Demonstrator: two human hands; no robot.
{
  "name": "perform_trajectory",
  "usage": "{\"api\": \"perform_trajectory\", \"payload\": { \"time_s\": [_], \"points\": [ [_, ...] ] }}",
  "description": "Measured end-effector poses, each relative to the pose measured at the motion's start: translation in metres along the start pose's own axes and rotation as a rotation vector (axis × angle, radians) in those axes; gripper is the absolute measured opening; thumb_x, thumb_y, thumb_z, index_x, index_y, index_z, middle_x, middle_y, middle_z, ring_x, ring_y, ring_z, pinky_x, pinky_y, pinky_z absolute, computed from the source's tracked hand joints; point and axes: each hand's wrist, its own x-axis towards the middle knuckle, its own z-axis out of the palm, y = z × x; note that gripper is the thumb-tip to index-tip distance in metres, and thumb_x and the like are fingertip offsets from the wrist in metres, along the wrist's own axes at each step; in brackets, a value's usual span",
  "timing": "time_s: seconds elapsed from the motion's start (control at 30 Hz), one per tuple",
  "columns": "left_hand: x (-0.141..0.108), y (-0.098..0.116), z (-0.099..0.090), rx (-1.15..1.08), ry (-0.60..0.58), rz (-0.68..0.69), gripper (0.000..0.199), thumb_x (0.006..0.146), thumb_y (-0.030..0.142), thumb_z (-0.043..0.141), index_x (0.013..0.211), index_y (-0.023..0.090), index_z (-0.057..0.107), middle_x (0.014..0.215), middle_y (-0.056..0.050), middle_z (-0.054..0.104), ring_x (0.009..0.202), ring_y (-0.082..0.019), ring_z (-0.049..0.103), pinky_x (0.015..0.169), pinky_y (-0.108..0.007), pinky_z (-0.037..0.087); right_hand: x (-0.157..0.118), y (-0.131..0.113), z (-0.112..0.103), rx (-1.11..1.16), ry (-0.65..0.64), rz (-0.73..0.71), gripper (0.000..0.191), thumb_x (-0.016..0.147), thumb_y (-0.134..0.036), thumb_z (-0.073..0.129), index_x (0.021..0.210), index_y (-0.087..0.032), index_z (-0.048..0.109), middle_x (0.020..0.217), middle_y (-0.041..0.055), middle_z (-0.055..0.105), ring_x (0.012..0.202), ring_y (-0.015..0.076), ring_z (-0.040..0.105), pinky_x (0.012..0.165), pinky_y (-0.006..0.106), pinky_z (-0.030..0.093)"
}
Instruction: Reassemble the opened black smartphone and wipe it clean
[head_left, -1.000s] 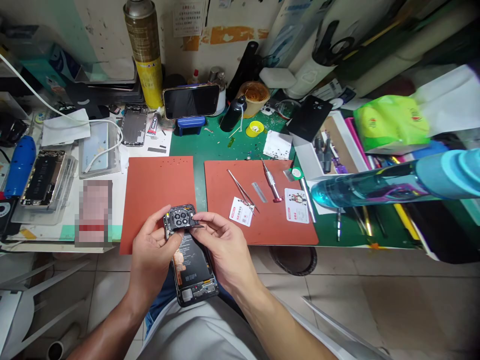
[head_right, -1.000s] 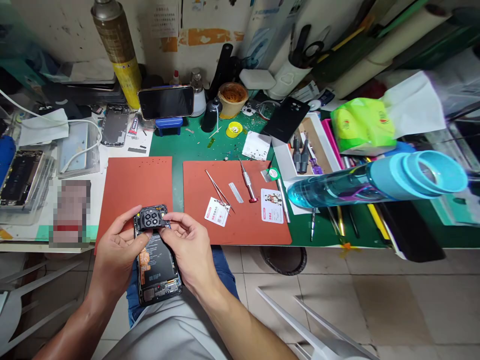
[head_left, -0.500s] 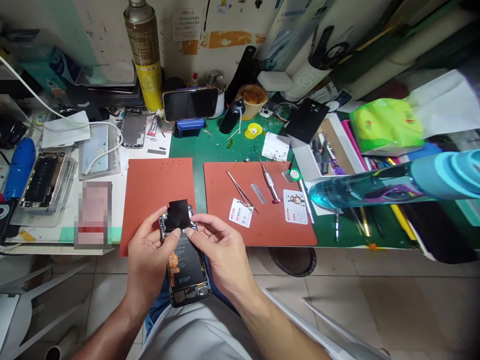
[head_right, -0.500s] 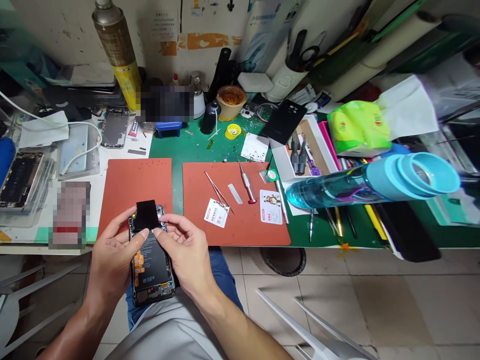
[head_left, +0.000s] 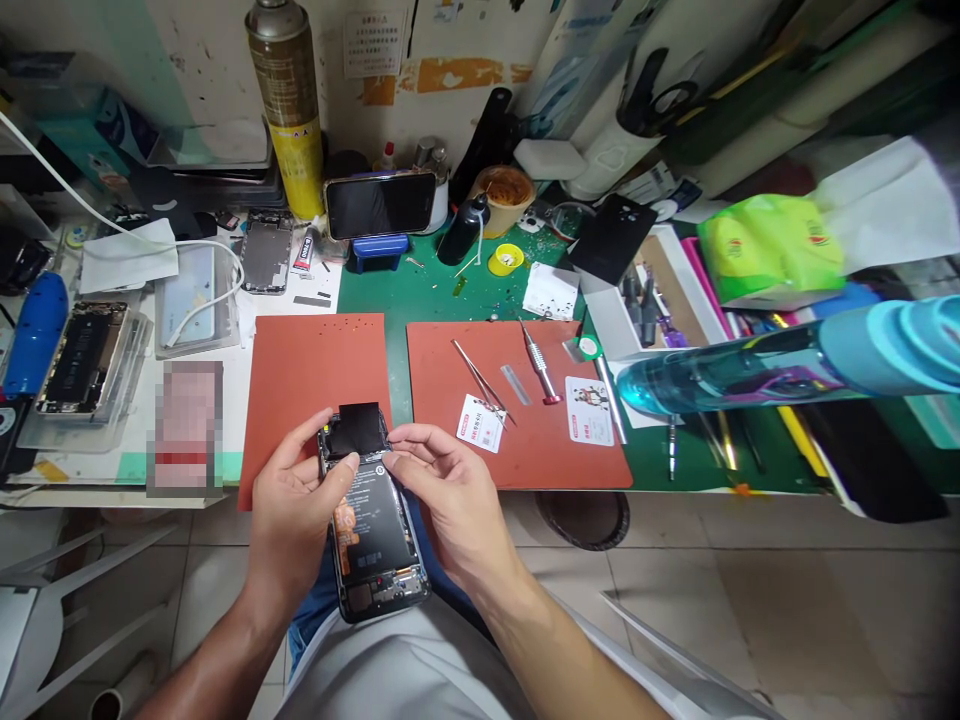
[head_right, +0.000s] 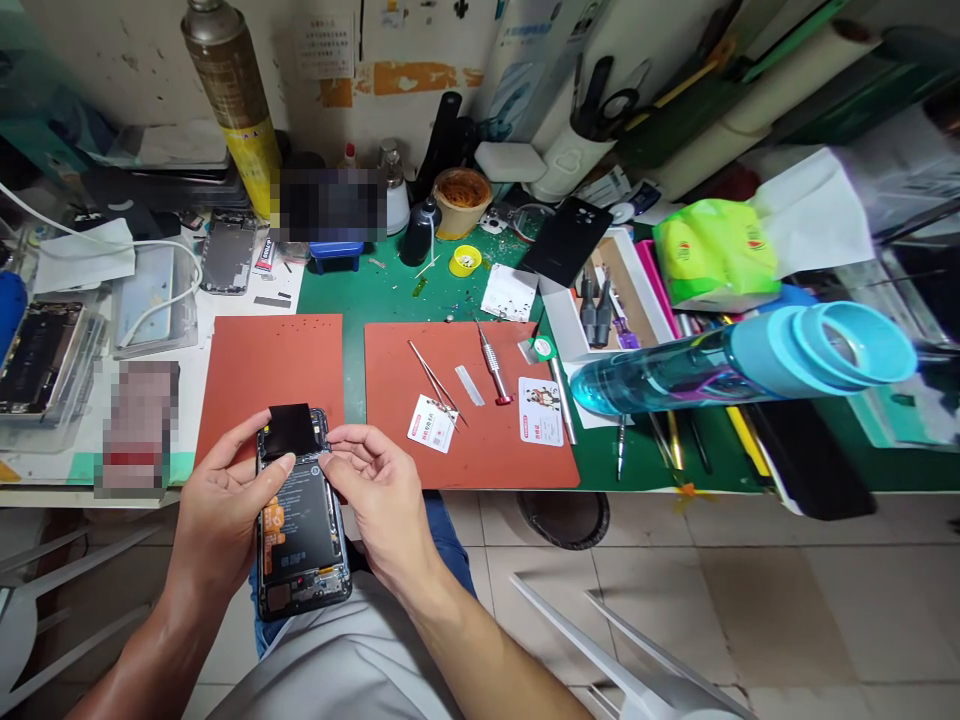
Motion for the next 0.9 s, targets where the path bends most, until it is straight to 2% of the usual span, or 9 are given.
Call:
{"api": "perform_trajectory", "payload": {
  "time_s": [0.43, 0.67, 0.9],
  "points": [
    [-0.0013, -0.0026, 0.0009, 0.045, 0.003, 0.027, 0.083, 0.082, 0.039, 0.09, 0.155, 0.023, 0.054, 0.094, -0.008, 0.085, 0.074, -0.021, 0.078, 0.067, -0.027, 0.06, -0.0006, 0.0008, 0.0013, -0.001, 0.048, -0.013, 0.033, 0.07, -0.034, 0.099, 0.092, -0.021, 0.079, 0.086, 0.0, 0.074, 0.078, 0.0138, 0.066, 0.074, 0.025, 0.053],
    [-0.0042, -0.0018, 0.0016, 0.054, 0.012, 0.051, 0.086, 0.081, 0.04, 0.09, 0.157, 0.022, 0.054, 0.101, -0.01, 0.085, 0.078, -0.022, 0.079, 0.066, -0.026, 0.062, -0.0002, 0.003, 0.004, -0.044, 0.078, -0.037, 0.031, 0.072, -0.037, 0.096, 0.09, -0.022, 0.078, 0.08, -0.0005, 0.072, 0.074, 0.0144, 0.064, 0.072, 0.027, 0.051],
    [-0.0053, -0.0009, 0.0038, 0.031, 0.012, 0.051, 0.09, 0.078, 0.038, 0.091, 0.156, 0.018, 0.053, 0.1, -0.011, 0.084, 0.082, -0.025, 0.081, 0.067, -0.028, 0.063, 0.001, 0.0024, 0.0067, 0.042, 0.07, -0.015, 0.033, 0.068, -0.033, 0.097, 0.09, -0.023, 0.075, 0.081, -0.0011, 0.073, 0.071, 0.0139, 0.064, 0.067, 0.025, 0.05]
  ]
}}
